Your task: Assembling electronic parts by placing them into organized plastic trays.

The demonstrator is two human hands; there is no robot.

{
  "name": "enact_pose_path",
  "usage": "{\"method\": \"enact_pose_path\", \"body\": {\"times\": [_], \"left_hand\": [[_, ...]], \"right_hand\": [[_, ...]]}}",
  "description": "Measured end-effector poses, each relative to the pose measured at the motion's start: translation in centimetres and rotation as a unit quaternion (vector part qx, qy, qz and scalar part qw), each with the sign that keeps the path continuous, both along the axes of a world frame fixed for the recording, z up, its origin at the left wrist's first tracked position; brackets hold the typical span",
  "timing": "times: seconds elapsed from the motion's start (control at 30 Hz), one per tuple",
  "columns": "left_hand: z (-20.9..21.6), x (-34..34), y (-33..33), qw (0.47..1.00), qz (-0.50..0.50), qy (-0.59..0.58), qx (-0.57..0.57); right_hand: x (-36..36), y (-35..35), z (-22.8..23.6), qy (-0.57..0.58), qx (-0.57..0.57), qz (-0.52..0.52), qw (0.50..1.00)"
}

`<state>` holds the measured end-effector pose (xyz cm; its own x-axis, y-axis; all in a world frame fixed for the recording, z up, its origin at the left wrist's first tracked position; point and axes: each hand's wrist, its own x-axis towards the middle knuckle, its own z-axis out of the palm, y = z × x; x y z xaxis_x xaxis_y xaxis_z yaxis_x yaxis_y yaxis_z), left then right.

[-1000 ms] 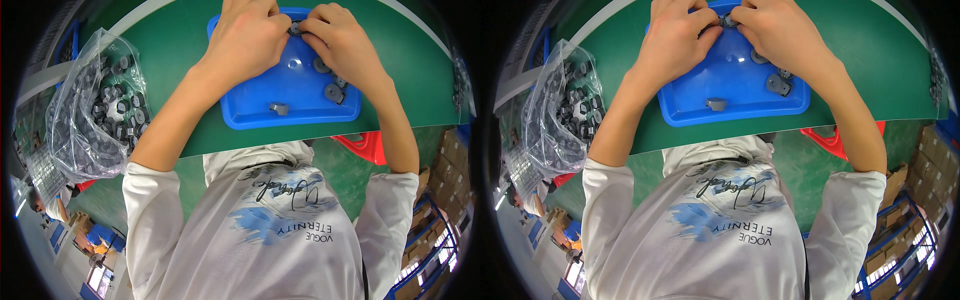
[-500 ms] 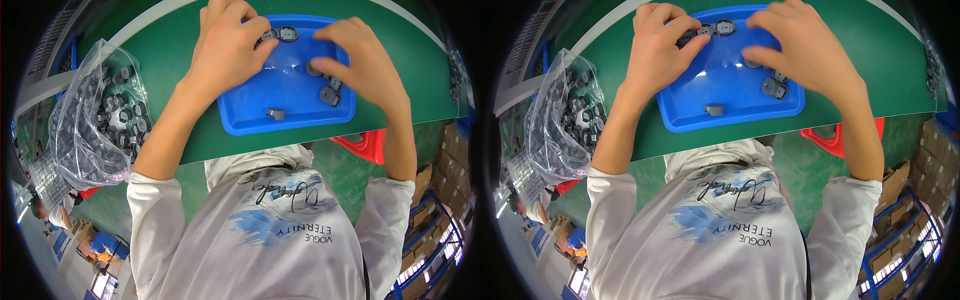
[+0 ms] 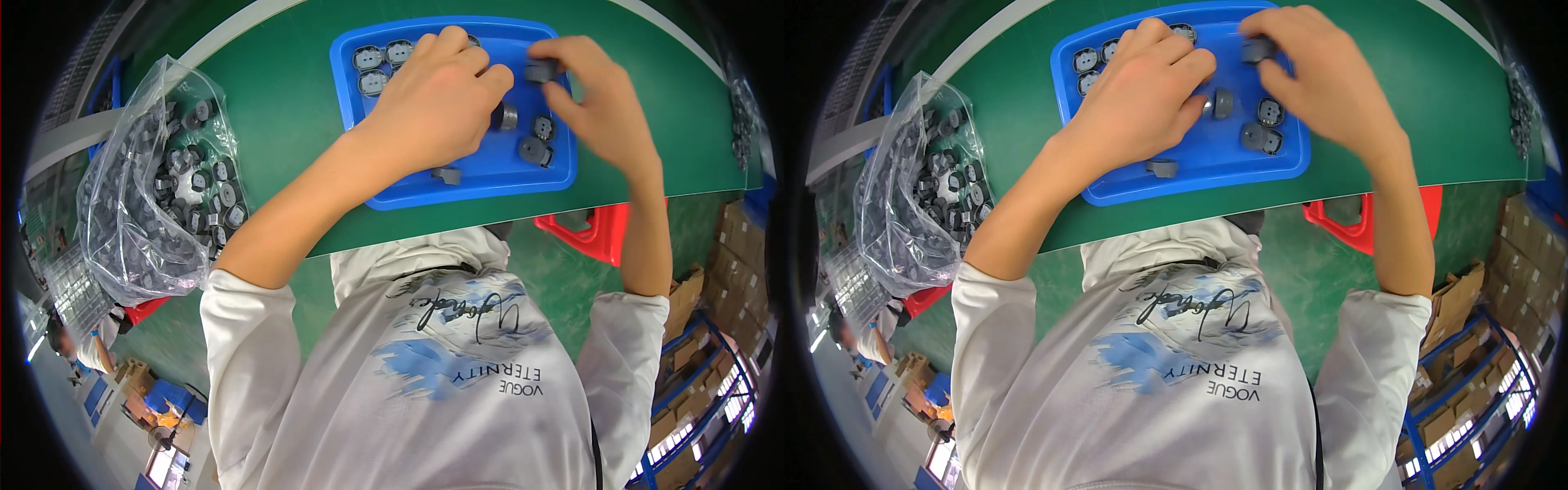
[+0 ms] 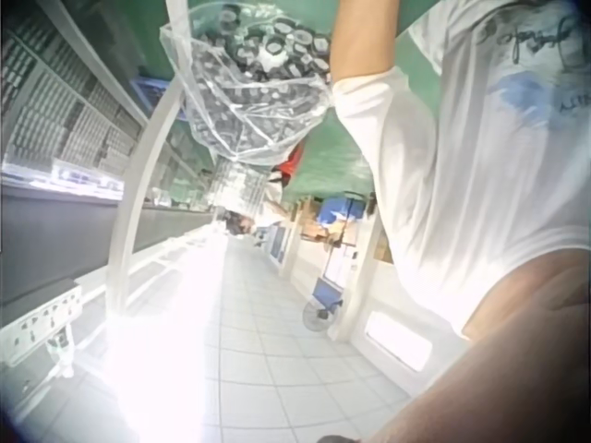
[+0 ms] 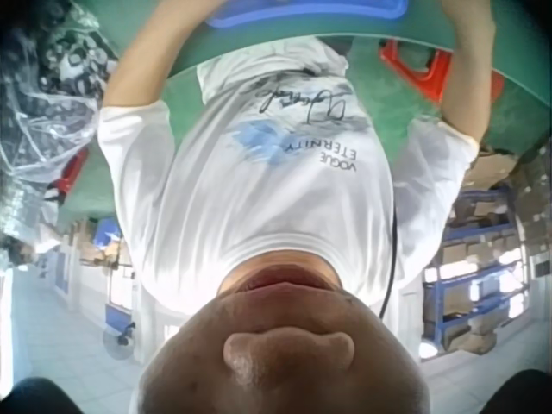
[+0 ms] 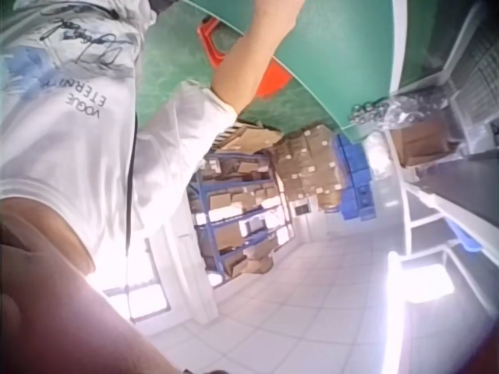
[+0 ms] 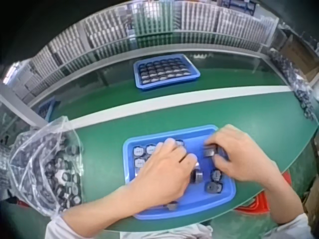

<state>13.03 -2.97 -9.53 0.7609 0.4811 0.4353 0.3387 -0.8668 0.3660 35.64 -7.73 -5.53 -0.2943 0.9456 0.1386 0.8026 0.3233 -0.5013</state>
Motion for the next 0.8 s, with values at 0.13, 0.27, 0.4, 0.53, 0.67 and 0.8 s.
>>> {"method": "enact_pose_path", "body": {"times": [0.13, 0.27, 0.4, 0.53, 0.67, 0.8], "left_hand": [[0.3, -0.3, -0.3, 0.998, -0.033, -0.004, -0.058], [1.1, -0.3, -0.7, 0.996, -0.056, -0.007, -0.069], [1.7, -1.3, -1.9, 0.989, -0.076, 0.074, -0.106], [2.2, -1.9, -2.1, 0.978, -0.093, 0.126, -0.139], [1.6, -1.4, -1.8, 0.989, -0.040, 0.080, -0.114], [1.0, -0.8, -1.1, 0.997, -0.025, 0.029, -0.067]], "right_hand": [[-1.7, 0.4, -2.2, -0.056, 0.061, 0.077, 0.994], [-1.2, 0.3, -2.7, -0.046, 0.069, 0.023, 0.996], [-1.2, 0.0, -2.1, 0.035, 0.086, 0.020, 0.995], [-0.1, 0.3, -0.3, 0.160, -0.076, -0.065, 0.982], [-0.8, 0.2, 0.5, 0.094, -0.134, -0.041, 0.986], [0.6, 1.3, 0.4, 0.001, -0.052, 0.005, 0.999]]}}
